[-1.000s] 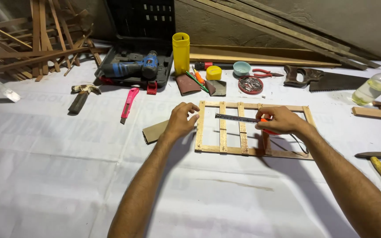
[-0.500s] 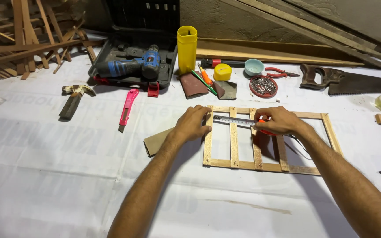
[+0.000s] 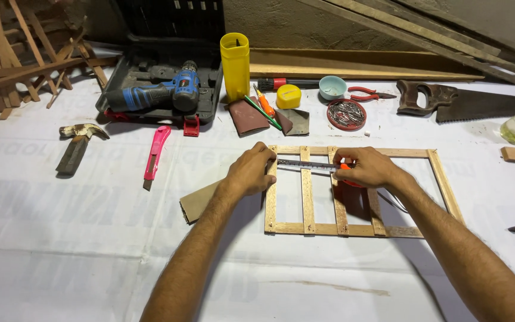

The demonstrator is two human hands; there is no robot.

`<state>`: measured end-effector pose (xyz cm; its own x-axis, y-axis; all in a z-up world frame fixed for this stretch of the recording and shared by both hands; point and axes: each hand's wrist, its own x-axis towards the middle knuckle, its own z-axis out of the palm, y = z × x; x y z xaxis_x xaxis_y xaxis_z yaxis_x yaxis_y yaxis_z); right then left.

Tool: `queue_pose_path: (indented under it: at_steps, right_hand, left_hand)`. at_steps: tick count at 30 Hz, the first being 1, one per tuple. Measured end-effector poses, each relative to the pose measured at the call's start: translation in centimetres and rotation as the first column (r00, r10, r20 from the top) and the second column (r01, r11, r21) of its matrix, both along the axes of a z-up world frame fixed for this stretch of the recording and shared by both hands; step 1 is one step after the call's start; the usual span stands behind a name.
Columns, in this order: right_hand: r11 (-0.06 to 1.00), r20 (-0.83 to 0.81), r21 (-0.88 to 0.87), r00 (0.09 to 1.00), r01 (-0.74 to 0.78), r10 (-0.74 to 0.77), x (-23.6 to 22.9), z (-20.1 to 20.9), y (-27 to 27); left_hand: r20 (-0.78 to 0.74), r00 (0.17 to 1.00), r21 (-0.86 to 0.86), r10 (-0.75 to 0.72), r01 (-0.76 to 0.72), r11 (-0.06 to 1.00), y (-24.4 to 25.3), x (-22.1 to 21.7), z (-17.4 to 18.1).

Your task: The person assembles a small wooden frame with slats on a work table. They position wooden strips across the frame, measure the frame with a tape measure, take nails from a dish, and hammer nails into the joints to secure the slats.

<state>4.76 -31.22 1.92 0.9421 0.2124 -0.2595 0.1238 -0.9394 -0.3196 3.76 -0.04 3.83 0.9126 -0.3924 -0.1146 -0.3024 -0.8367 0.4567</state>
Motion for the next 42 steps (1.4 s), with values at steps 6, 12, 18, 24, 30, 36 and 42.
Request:
queue_pose_path:
  at_steps: [6, 12, 18, 24, 30, 36, 42]
  right_hand:
    - [1.000, 0.049, -0.017, 0.998, -0.026, 0.026, -0.8, 0.3, 0.2]
    - [0.993, 0.224, 0.032, 0.969, -0.111, 0.102, -3.2, 4.7, 1.1]
    - [0.965, 0.309, 0.149, 0.937, -0.214, 0.160, -6.1, 9.5, 7.2]
    - [0.914, 0.358, 0.171, 0.887, -0.369, 0.291, -4.8, 8.2, 14.9]
    - [0.803, 0.472, 0.144, 0.754, -0.578, 0.457, -4.0, 7.3, 23.0]
    - [0.684, 0.628, 0.214, 0.634, -0.698, 0.451, 0.0, 3.7, 25.8]
    - [0.705, 0.614, 0.306, 0.698, -0.640, 0.367, 3.2, -0.8, 27.4]
  left_hand:
    - [0.089, 0.996, 0.047, 0.020, -0.025, 0.999, -0.5, -2.0, -0.5]
    - [0.358, 0.932, -0.226, 0.062, 0.022, 0.974, 0.2, -3.9, -0.3]
    - [0.467, 0.877, -0.575, 0.113, 0.204, 0.792, 5.2, -7.2, 3.8]
    - [0.354, 0.934, -0.517, 0.055, 0.146, 0.844, 11.8, -8.6, 1.8]
    - [0.314, 0.941, -0.538, 0.124, 0.069, 0.840, 14.5, -8.1, -0.5]
    - [0.221, 0.893, -0.564, 0.393, -0.212, 0.798, 16.3, -3.7, -4.1]
    - [0.369, 0.818, -0.497, 0.441, -0.228, 0.838, 16.7, -1.0, -6.7]
